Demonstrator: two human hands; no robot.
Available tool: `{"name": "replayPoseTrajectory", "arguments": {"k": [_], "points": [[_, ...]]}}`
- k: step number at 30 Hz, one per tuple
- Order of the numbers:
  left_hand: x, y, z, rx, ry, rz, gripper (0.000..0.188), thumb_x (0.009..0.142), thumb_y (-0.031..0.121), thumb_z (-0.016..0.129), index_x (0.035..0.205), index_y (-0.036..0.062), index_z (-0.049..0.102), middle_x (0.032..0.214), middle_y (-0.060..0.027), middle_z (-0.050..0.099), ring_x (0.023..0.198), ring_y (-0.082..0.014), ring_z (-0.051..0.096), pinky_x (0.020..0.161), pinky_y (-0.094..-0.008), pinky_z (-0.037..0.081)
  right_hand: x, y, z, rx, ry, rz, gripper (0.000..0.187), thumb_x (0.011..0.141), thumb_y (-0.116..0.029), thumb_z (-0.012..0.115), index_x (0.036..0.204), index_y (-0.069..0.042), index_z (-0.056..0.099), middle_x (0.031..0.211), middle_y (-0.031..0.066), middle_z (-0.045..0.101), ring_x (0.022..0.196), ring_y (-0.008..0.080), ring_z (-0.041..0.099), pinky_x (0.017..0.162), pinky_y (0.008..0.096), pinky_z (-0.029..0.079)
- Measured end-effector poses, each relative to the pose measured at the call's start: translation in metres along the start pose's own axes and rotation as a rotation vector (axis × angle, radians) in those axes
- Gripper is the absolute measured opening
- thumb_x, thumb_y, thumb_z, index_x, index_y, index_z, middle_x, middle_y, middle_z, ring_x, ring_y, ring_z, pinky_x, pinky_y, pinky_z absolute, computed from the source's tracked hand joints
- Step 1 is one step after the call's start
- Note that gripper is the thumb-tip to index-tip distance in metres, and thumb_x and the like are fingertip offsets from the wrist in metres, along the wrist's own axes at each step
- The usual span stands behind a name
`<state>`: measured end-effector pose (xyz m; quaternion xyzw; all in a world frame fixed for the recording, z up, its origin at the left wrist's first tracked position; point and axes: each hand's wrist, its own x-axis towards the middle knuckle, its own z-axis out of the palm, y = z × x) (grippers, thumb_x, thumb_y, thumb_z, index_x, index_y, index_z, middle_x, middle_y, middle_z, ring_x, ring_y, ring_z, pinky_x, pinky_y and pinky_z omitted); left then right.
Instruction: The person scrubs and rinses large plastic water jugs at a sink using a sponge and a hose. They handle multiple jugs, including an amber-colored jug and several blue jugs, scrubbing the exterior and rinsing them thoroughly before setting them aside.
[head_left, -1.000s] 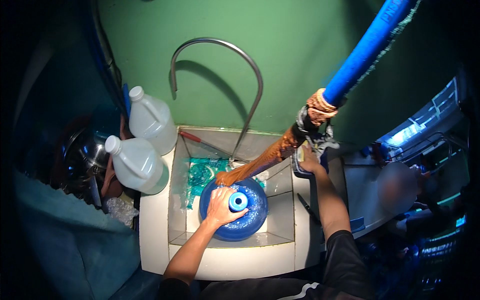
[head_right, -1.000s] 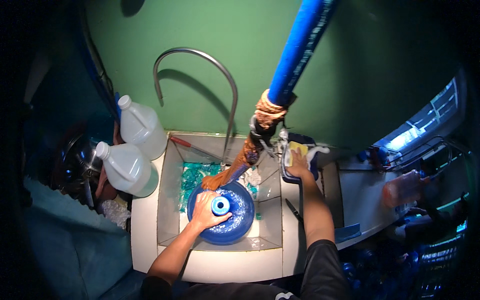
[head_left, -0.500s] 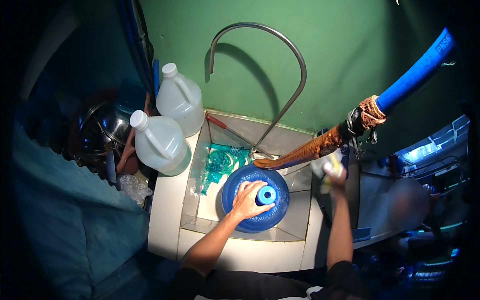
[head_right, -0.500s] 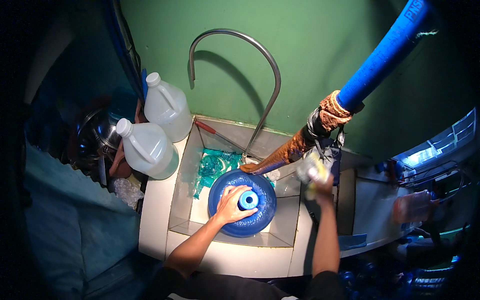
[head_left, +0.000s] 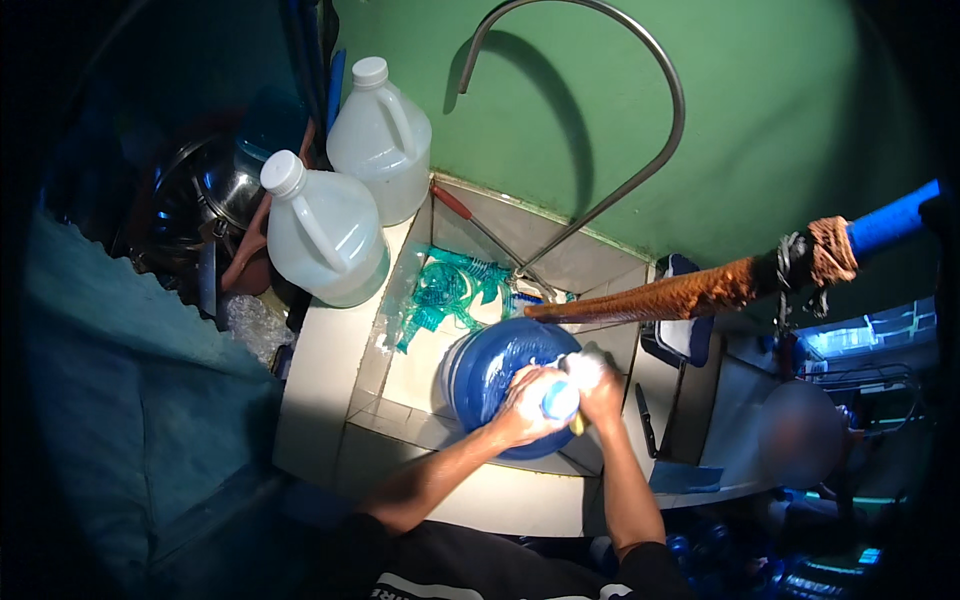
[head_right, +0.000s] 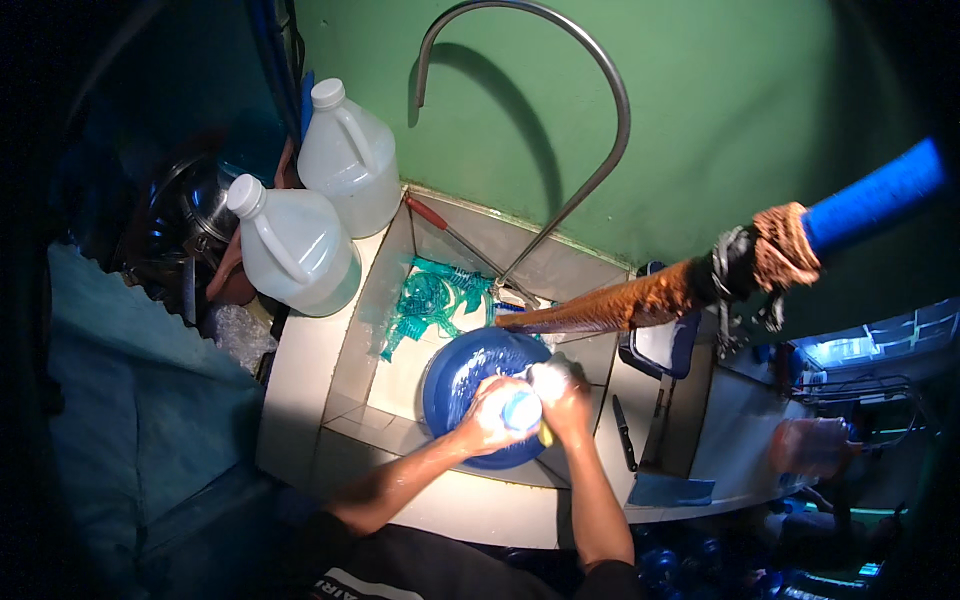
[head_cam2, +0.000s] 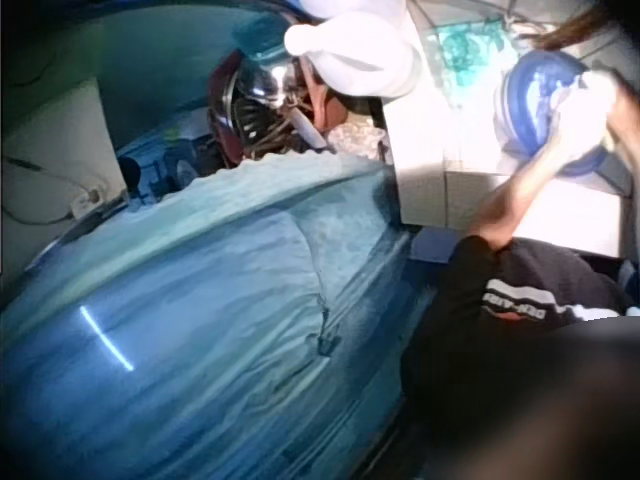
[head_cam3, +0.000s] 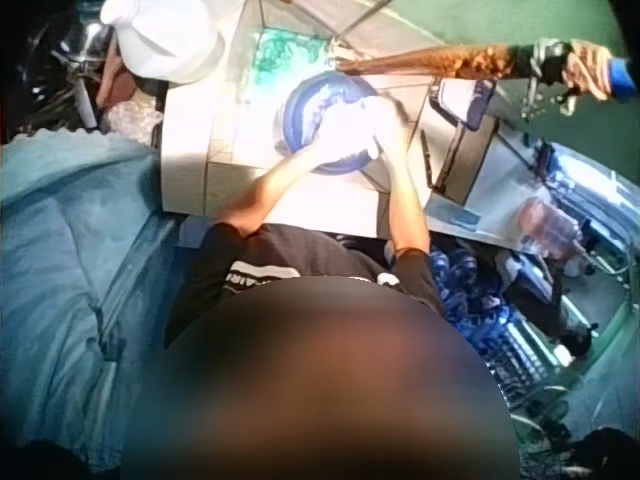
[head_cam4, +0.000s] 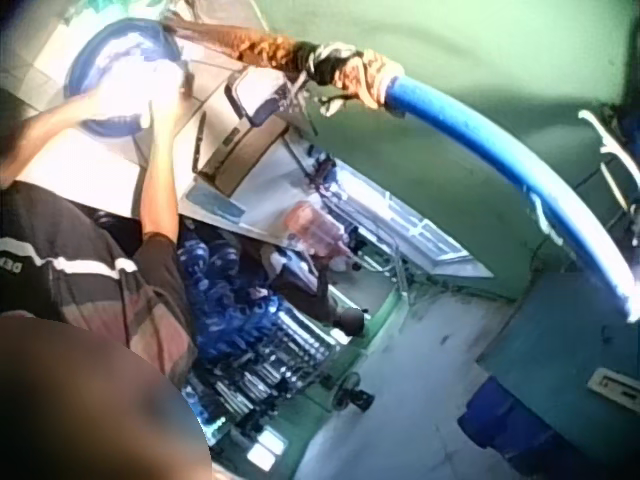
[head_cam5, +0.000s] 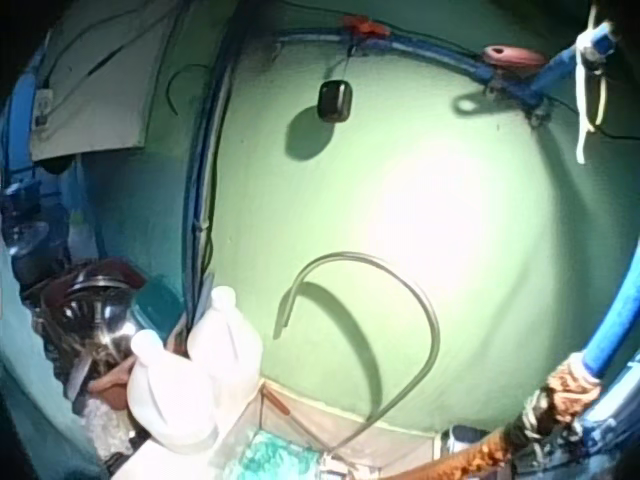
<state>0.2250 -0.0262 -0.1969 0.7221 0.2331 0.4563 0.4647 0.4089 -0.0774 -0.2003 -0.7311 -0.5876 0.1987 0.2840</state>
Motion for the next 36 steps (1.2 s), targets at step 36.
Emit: {"name": "replayPoseTrajectory", "arguments": {"k": [36], "points": [[0.034,0.002,-0.068,0.155,0.363,-0.302,0.054,0.064,0.027,0.087,0.11,0.0084,0.064,0.107,-0.0107,0.066,0.111,-0.0301,0.06,0.11,-0.0474,0.037,0.046,0.139,0.177,1.011,-0.439,0.97,0.05,0.103,-0.038,0.05,0.139,-0.004,0.054,0.127,0.0151,0.065,0.117,0.0214,0.063,0.099,0.04,0.053]]}}
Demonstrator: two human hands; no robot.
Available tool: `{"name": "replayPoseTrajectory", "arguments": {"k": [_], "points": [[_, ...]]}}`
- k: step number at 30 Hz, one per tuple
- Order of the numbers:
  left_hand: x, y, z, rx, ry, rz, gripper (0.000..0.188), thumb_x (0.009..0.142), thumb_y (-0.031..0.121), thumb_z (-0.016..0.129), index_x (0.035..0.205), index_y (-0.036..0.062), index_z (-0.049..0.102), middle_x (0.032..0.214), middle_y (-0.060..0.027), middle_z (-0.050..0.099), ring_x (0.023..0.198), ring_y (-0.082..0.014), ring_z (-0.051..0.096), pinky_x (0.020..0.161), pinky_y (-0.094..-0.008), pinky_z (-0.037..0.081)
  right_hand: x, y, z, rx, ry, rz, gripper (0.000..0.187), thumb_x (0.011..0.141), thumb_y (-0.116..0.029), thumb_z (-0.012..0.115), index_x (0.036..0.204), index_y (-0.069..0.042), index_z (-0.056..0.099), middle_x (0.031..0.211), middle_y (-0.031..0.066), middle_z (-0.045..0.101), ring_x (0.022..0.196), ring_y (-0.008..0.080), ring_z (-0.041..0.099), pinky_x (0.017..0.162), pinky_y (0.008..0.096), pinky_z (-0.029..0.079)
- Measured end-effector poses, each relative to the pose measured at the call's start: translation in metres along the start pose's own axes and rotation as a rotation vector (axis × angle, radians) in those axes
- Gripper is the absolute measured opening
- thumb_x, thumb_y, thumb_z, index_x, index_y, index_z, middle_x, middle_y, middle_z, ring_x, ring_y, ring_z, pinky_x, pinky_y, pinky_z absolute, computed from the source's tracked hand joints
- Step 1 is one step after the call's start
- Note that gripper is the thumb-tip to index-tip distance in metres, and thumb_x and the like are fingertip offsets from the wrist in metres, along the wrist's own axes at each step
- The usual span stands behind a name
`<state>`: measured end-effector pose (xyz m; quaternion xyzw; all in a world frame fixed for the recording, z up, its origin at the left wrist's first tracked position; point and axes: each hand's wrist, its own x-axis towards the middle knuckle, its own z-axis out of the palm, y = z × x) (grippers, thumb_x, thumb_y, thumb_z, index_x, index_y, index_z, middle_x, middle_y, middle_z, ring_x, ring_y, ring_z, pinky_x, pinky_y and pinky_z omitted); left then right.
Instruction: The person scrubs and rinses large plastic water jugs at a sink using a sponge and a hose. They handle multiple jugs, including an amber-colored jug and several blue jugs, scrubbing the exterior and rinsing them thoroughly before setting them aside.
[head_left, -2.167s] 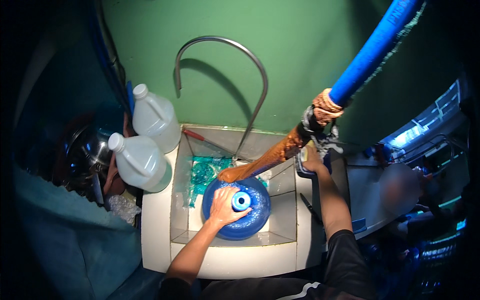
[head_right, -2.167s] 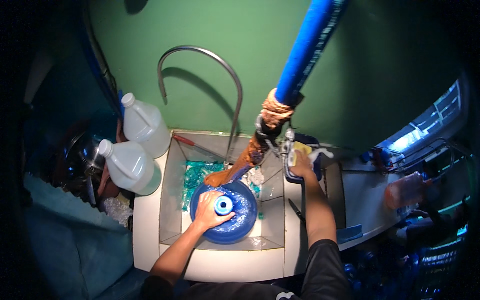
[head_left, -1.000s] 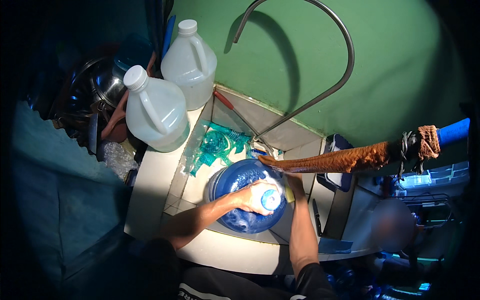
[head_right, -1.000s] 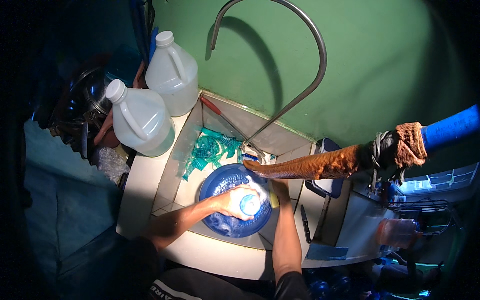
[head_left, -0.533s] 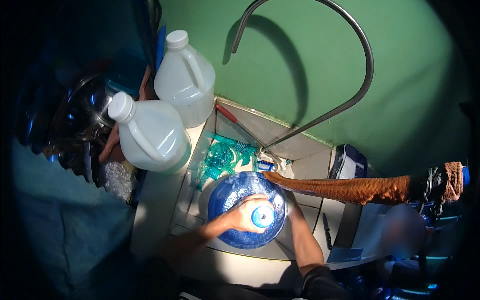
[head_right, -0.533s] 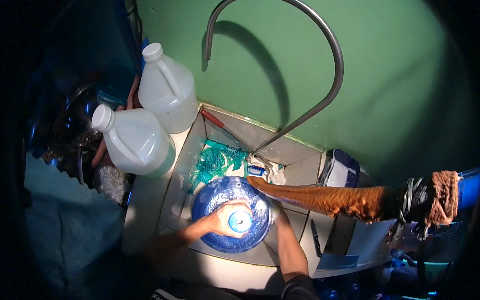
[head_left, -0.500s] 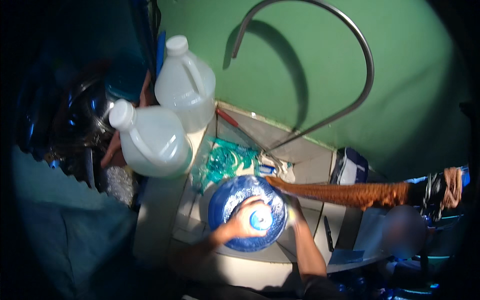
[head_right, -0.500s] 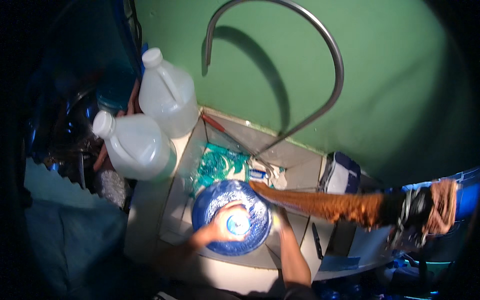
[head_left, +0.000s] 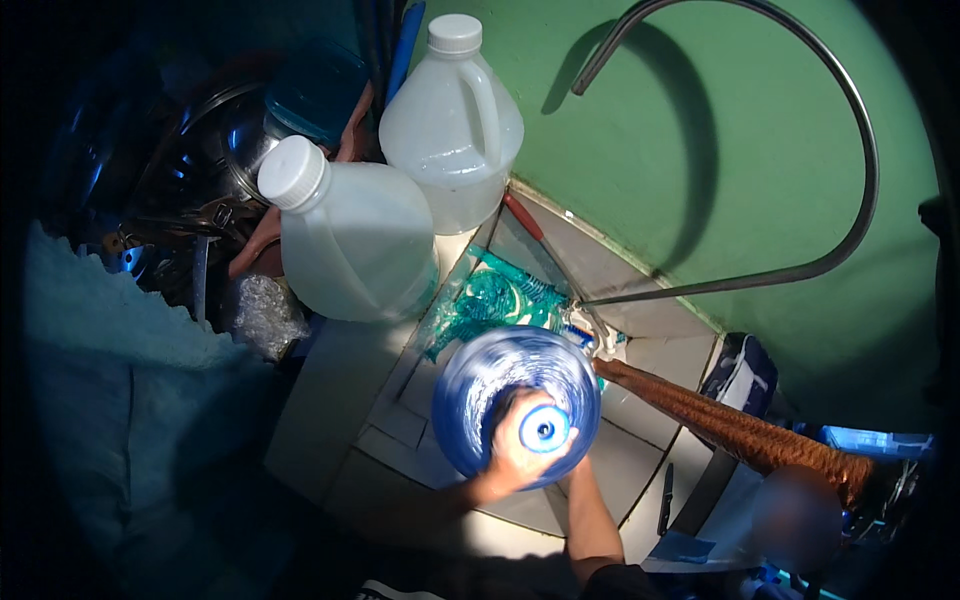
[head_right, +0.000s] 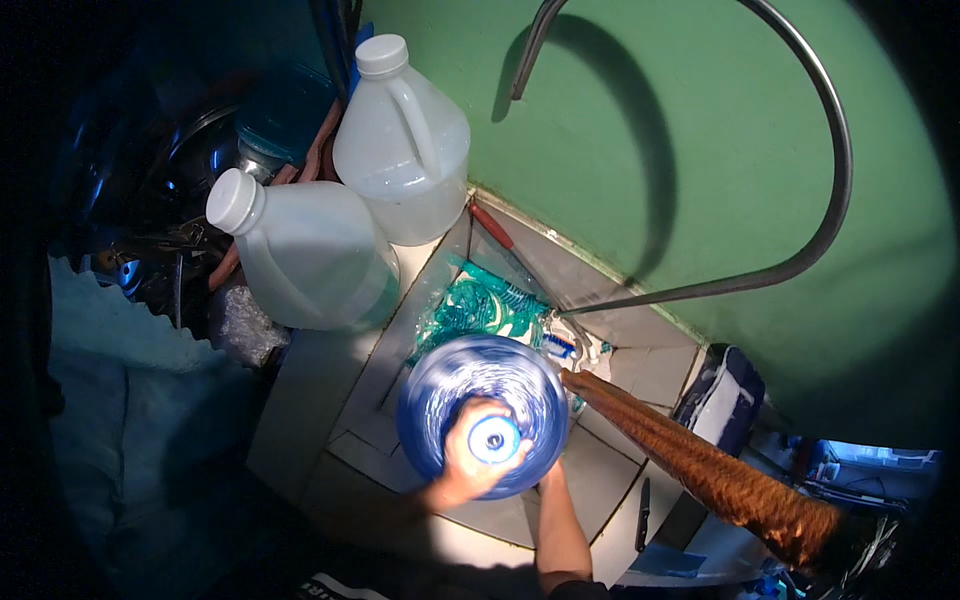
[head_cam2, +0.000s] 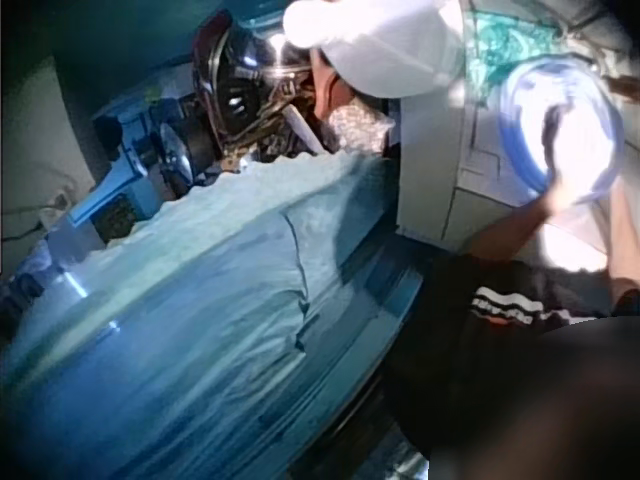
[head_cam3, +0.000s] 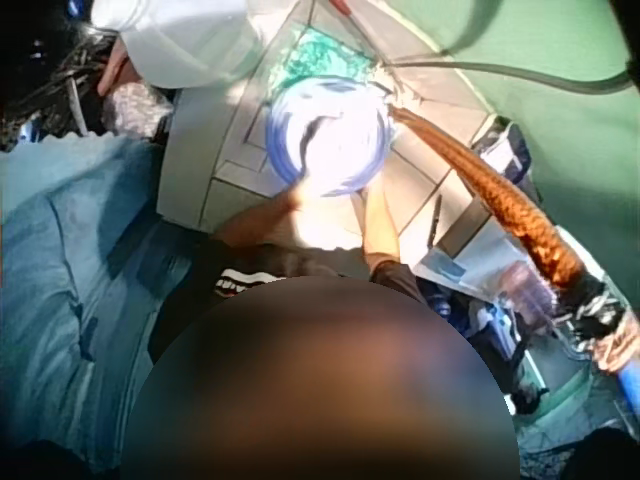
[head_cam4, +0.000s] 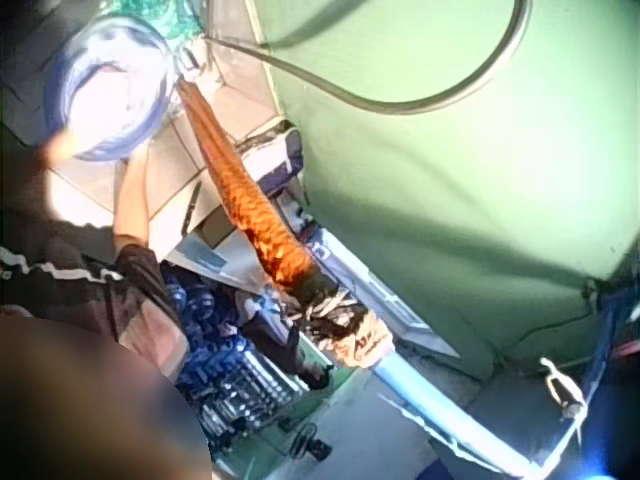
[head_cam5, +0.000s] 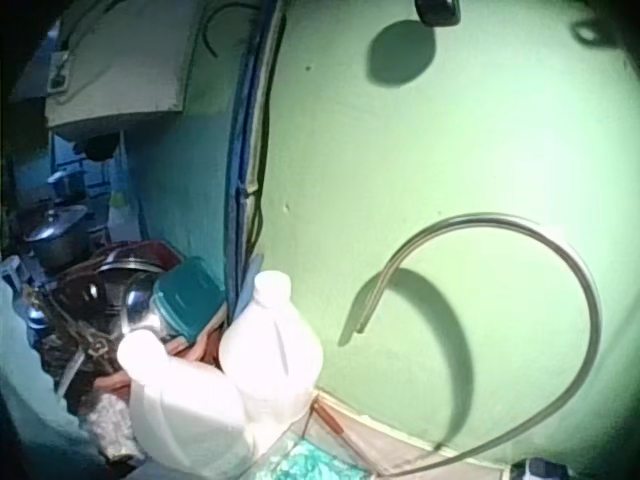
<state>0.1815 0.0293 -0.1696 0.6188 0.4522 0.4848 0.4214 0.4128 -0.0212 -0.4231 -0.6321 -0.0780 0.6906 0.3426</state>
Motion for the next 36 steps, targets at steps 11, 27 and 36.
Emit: {"name": "replayPoseTrajectory", "arguments": {"k": [11,27,36], "points": [[0.004,-0.046,0.019,-0.182,-0.579,0.163,0.062,0.063,0.032,0.09,0.113,0.0077,0.061,0.11,-0.0129,0.063,0.111,-0.0363,0.057,0.102,-0.0489,0.042,0.043,0.074,-0.027,0.215,-0.043,0.068,0.049,0.103,-0.037,0.052,0.138,-0.003,0.053,0.126,0.0142,0.066,0.113,0.0223,0.064,0.096,0.0391,0.054],[-0.046,0.009,0.068,-0.169,0.23,-0.106,0.055,0.06,0.016,0.094,0.103,0.0063,0.06,0.094,-0.0059,0.064,0.084,-0.018,0.061,0.078,-0.0353,0.052,-0.232,0.042,0.106,-0.663,1.022,-1.068,0.036,0.096,-0.018,0.057,0.129,-0.004,0.062,0.145,0.0175,0.05,0.141,0.0403,0.034,0.118,0.0549,0.02],[0.02,0.192,-0.125,-0.999,-0.148,-0.057,0.04,0.08,0.017,0.071,0.114,0.004,0.054,0.105,-0.0102,0.061,0.105,-0.0219,0.06,0.099,-0.0374,0.046,-0.191,-0.062,-0.069,0.782,-0.342,-0.441,0.038,0.098,-0.025,0.055,0.122,0.004,0.061,0.105,0.0165,0.073,0.081,0.0252,0.073,0.079,0.0367,0.063]]}}
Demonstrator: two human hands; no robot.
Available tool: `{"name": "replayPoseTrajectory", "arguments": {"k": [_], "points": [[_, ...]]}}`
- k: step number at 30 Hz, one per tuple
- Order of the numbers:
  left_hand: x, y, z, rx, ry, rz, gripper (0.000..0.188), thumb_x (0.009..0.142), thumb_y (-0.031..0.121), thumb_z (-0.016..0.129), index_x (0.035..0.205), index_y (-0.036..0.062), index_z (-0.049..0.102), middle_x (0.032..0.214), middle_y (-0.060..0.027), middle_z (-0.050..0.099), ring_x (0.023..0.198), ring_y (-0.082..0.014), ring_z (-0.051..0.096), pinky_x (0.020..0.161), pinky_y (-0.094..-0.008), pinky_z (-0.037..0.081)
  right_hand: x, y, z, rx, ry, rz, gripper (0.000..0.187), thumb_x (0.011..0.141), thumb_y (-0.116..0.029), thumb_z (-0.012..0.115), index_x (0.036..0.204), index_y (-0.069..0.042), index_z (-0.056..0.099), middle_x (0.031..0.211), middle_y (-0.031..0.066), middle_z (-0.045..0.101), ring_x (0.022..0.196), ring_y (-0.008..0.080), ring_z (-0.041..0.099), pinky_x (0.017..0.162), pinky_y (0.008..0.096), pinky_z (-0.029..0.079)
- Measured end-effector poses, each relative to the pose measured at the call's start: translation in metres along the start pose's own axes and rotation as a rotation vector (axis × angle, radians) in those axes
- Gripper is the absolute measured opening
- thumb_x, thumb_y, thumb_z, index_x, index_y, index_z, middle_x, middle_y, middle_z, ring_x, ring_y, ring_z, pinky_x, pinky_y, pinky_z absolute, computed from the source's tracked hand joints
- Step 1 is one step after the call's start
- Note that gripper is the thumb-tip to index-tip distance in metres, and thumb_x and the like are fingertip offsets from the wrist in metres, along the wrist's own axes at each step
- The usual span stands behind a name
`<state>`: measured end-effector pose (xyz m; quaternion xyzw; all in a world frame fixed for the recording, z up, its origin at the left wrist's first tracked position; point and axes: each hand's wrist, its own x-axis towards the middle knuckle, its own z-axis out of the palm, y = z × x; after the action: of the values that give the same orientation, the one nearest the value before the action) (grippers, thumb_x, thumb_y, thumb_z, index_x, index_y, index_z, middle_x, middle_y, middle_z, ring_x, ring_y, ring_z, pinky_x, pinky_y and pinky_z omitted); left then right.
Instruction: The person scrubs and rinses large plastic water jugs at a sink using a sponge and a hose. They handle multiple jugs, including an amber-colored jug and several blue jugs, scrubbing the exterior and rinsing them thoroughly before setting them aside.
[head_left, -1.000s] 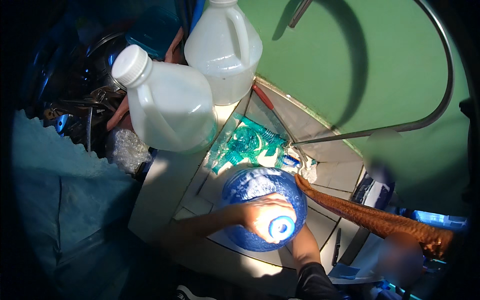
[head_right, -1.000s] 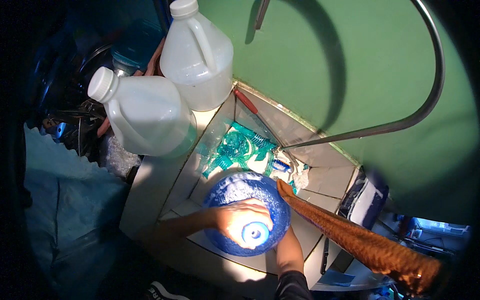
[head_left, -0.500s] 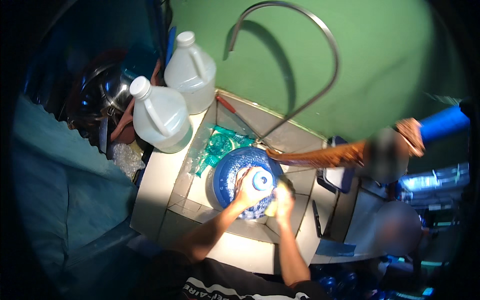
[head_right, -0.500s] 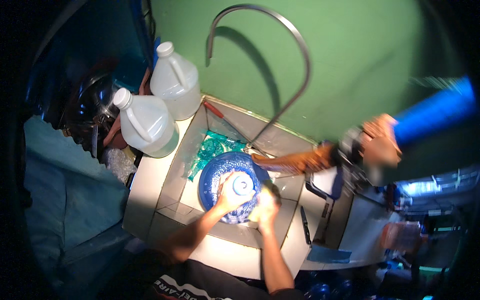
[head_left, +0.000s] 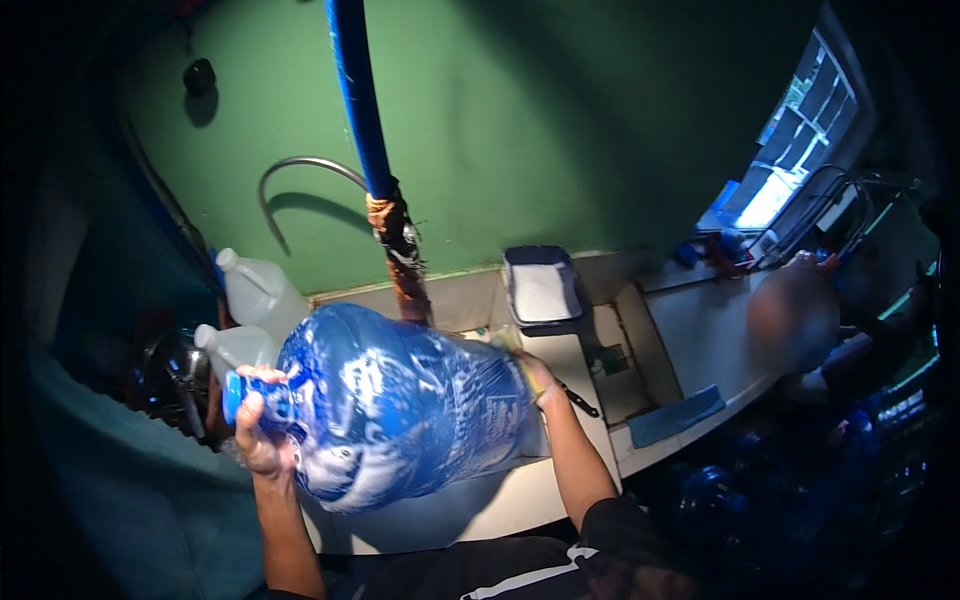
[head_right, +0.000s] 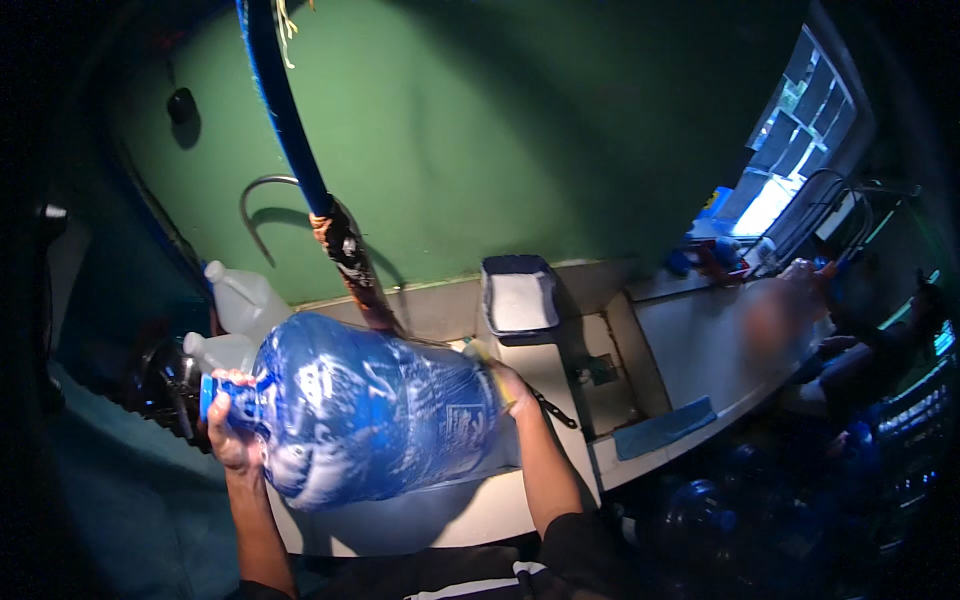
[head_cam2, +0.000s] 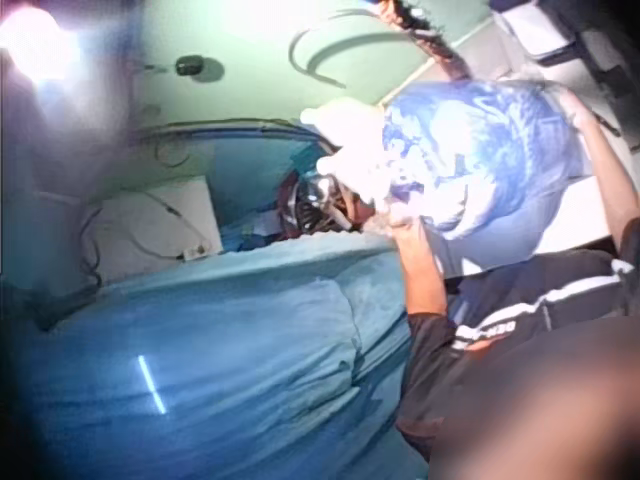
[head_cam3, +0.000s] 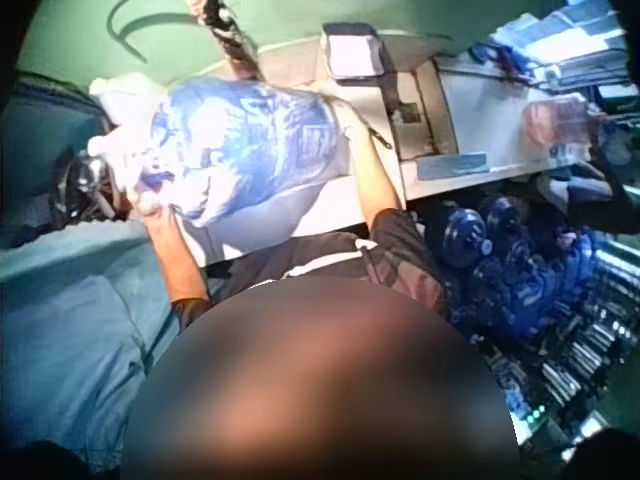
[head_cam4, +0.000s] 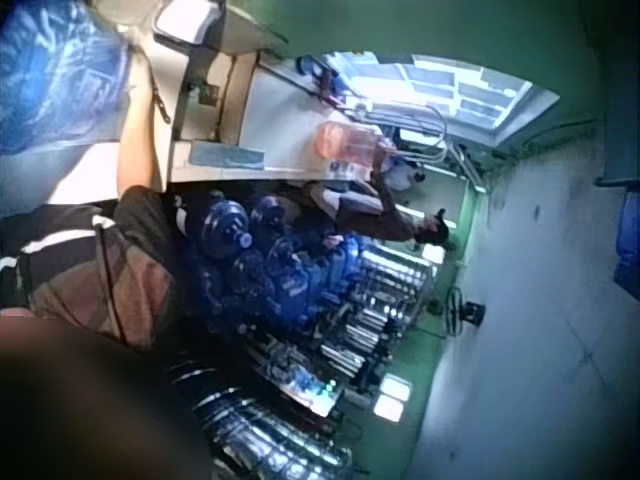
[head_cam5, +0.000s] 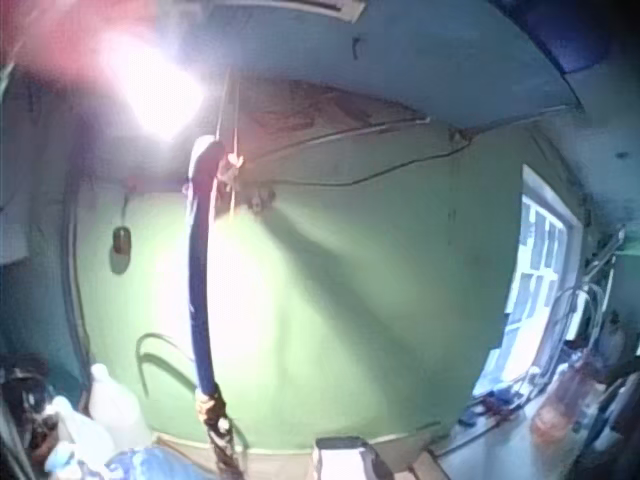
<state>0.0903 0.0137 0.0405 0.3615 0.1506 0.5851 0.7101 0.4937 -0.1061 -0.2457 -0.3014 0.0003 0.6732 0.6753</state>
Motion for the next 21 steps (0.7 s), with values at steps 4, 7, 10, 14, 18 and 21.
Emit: {"name": "replayPoseTrajectory", "arguments": {"k": [4,7,10,14,18,21], "points": [[0.022,0.026,-0.009,0.036,-0.025,0.153,0.03,0.09,0.025,0.07,0.11,0.0046,0.059,0.102,-0.008,0.063,0.099,-0.022,0.061,0.096,-0.0394,0.049,-0.006,0.076,-0.003,0.035,-0.062,-0.03,0.035,0.098,-0.026,0.053,0.119,0.001,0.063,0.098,0.0137,0.072,0.078,0.0249,0.072,0.074,0.0362,0.062],[0.023,0.03,-0.034,0.136,0.207,0.199,0.022,0.095,0.024,0.069,0.104,0.0051,0.062,0.092,-0.0051,0.065,0.091,-0.0182,0.063,0.089,-0.0347,0.051,-0.044,0.106,-0.022,0.093,0.073,0.141,0.034,0.098,-0.027,0.053,0.118,-0.001,0.064,0.096,0.0125,0.072,0.078,0.0237,0.072,0.073,0.0354,0.061],[0.001,0.003,-0.036,0.27,0.344,0.257,0.017,0.091,0.011,0.071,0.105,0.0075,0.063,0.092,-0.0063,0.066,0.09,-0.0165,0.064,0.086,-0.0325,0.053,-0.06,0.095,-0.015,-0.029,0.246,0.064,0.033,0.098,-0.027,0.053,0.117,-0.002,0.065,0.095,0.0112,0.071,0.077,0.0225,0.071,0.071,0.0346,0.06],[-0.034,-0.115,-0.001,0.619,0.592,0.142,0.059,0.078,0.005,0.084,0.128,0.0041,0.052,0.116,-0.0089,0.061,0.106,-0.0221,0.062,0.094,-0.0347,0.051,-0.015,0.105,0.058,-0.339,0.132,-0.507,0.029,0.099,-0.022,0.054,0.116,-0.002,0.066,0.096,0.0095,0.071,0.087,0.0197,0.069,0.079,0.0342,0.056],[-0.038,-0.209,-0.025,1.118,0.349,0.045,0.075,0.075,0.02,0.087,0.135,0.0003,0.045,0.124,-0.0186,0.057,0.119,-0.0332,0.055,0.106,-0.0434,0.042,-0.024,0.145,0.089,-1.106,0.384,-0.954,0.028,0.096,-0.019,0.058,0.117,-0.003,0.067,0.115,0.015,0.064,0.11,0.0308,0.058,0.095,0.0426,0.044],[-0.03,-0.215,-0.064,1.428,0.017,0.174,0.069,0.081,0.034,0.08,0.134,0.0024,0.051,0.125,-0.0224,0.057,0.11,-0.0429,0.061,0.093,-0.049,0.051,-0.056,0.174,0.081,-1.695,0.112,-1.246,0.031,0.09,-0.019,0.062,0.119,-0.01,0.068,0.121,0.0133,0.061,0.122,0.0332,0.051,0.103,0.047,0.035]]}}
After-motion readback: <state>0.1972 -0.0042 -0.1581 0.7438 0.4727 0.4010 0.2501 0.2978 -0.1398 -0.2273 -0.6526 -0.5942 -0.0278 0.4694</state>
